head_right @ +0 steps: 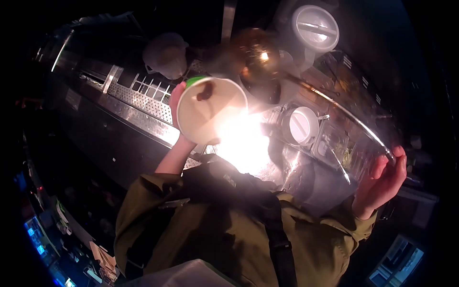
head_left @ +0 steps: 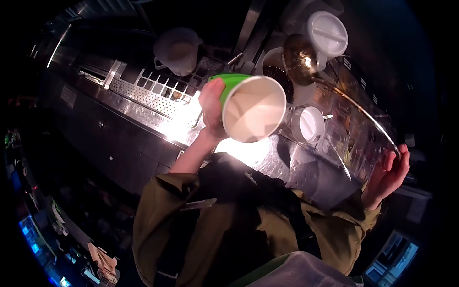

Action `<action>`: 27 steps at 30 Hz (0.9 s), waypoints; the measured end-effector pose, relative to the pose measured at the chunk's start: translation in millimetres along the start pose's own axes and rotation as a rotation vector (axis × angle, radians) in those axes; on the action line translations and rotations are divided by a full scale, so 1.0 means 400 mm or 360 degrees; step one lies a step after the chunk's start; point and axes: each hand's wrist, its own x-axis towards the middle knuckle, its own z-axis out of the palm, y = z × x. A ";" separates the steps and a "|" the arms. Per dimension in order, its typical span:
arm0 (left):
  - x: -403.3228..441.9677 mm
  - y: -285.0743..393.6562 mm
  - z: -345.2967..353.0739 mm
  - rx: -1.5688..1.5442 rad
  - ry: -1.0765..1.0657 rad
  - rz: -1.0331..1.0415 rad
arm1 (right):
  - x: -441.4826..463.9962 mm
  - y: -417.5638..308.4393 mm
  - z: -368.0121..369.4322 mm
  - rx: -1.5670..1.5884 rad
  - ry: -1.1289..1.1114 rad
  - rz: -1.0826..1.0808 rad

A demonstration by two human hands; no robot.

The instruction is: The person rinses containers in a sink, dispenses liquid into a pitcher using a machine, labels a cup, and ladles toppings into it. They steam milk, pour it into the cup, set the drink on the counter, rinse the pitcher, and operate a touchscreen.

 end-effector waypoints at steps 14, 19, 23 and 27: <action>0.013 0.097 -0.170 -0.0755 -0.0342 -0.0922 | 0.057 0.128 0.104 -0.1262 -0.0743 0.0003; -0.041 0.104 -0.183 -0.0390 -0.0196 -0.0671 | 0.090 0.135 0.137 -0.1551 -0.1342 0.0018; -0.081 0.100 -0.190 -0.0047 -0.0180 -0.0368 | 0.159 0.169 0.093 -0.1159 -0.0972 0.0608; -0.095 0.134 -0.226 0.0031 -0.0241 -0.0331 | 0.163 0.235 0.045 -0.0689 -0.0432 0.0538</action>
